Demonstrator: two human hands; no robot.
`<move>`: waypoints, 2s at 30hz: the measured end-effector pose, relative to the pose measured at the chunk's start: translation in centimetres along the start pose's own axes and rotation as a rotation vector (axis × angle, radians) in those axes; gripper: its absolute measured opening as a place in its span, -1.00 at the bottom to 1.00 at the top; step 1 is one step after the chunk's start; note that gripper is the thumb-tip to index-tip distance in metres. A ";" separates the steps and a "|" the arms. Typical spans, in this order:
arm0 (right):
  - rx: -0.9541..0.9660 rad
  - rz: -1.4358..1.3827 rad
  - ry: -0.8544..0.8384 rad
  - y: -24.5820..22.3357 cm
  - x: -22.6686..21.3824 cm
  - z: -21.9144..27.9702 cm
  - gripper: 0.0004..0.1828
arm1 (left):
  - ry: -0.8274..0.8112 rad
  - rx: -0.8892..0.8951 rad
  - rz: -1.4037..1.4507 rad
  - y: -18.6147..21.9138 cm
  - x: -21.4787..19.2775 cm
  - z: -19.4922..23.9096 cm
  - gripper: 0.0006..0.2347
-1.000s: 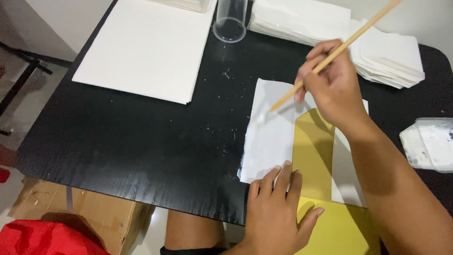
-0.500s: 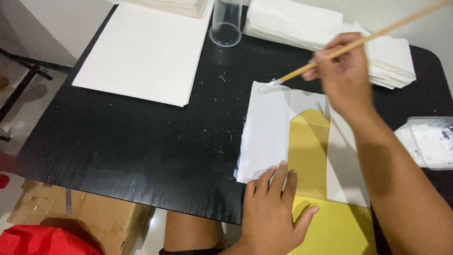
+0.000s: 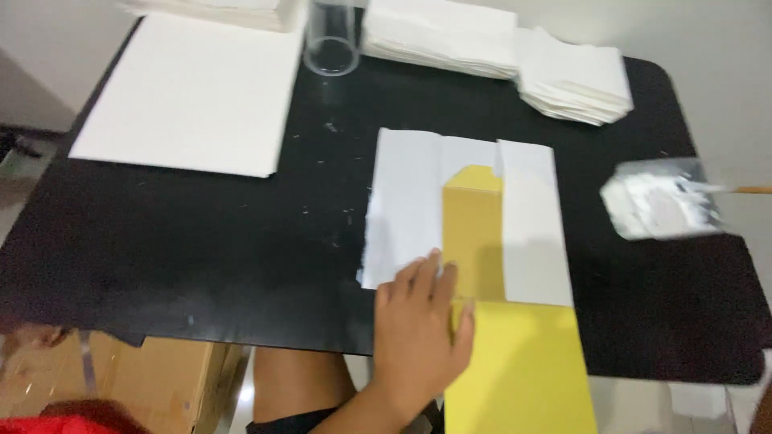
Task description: Applying glue to the edges of a paper template with a brush and folding it to assemble a paper bag.
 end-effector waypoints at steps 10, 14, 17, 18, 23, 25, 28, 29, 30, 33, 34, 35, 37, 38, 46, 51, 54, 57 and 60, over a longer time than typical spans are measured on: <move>0.067 0.300 0.148 -22.2 1.4 -0.2 -0.87 | 0.096 0.011 -0.076 0.1 0.2 0.4 -0.63; 0.137 0.306 0.061 -20.7 2.4 0.1 -0.84 | 0.082 0.003 -0.064 0.2 0.2 0.4 -0.62; 0.040 0.193 0.126 -18.5 1.4 -0.1 -0.76 | 0.046 -0.021 -0.078 -0.1 0.5 0.3 -0.62; 0.077 0.223 0.173 -16.1 0.3 0.4 -0.85 | 0.059 -0.006 -0.072 0.0 0.4 0.3 -0.63; 0.190 -0.048 0.307 -14.4 2.2 -1.3 -0.57 | 0.109 0.013 -0.049 0.2 -0.2 0.3 -0.65; 0.297 -0.386 0.335 -19.1 6.3 -3.4 -0.85 | 0.083 0.023 -0.056 0.2 -0.1 0.2 -0.63; 0.335 -0.552 0.301 -26.1 12.6 -6.0 -0.82 | 0.035 0.008 -0.006 0.0 0.0 0.0 -0.64; 0.336 -0.557 0.291 -28.3 14.5 -6.8 -0.82 | 0.038 -0.001 -0.009 0.0 0.0 -0.1 -0.64; 0.339 -0.550 0.196 -30.6 16.9 -7.8 -0.83 | 0.055 0.010 0.004 0.1 -0.3 -0.1 -0.63; 0.284 -0.629 0.028 -33.3 23.9 -9.3 -0.80 | 0.062 0.005 0.014 0.1 -0.6 -0.1 -0.61; 0.223 -0.708 -0.036 -33.8 26.1 -9.6 -0.77 | 0.051 -0.001 0.019 0.2 -0.6 -0.1 -0.61; 0.226 -0.713 -0.042 -34.3 27.5 -9.8 -0.77 | 0.051 -0.008 0.016 0.1 -0.6 -0.1 -0.61; 0.166 -0.689 -0.194 -36.1 30.6 -10.4 -0.80 | 0.038 -0.007 0.044 0.1 -0.5 -0.2 -0.60; 0.166 -0.692 -0.200 -36.6 31.4 -10.6 -0.80 | 0.040 -0.013 0.043 0.1 -0.5 -0.2 -0.60; 0.094 -0.545 -0.388 -38.9 35.4 -11.8 -0.83 | -0.091 -0.097 0.080 -0.7 0.2 -0.4 -0.56; 0.009 -0.541 -0.345 -38.0 35.6 -13.1 -0.83 | -0.019 -0.064 0.132 -0.5 -0.4 -0.3 -0.59; 0.012 -0.542 -0.315 -38.0 35.0 -13.3 -0.85 | -0.040 -0.070 0.137 -0.6 -0.1 -0.3 -0.59; 0.029 -0.588 -0.354 -38.4 35.3 -12.5 -0.84 | -0.042 -0.076 0.124 -0.7 0.1 -0.2 -0.58; 0.016 -0.628 -0.389 -38.4 36.2 -12.2 -0.83 | -0.035 -0.072 0.122 -0.7 0.0 -0.3 -0.57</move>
Point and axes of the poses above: each hand's wrist, its own z-axis away from the middle knuckle, its own x-axis out of the palm, y = z × x, the point moved 7 cm from there along -z, towards the middle knuckle, and after that the axes turned 10 degrees about -x, right-handed, at the moved point
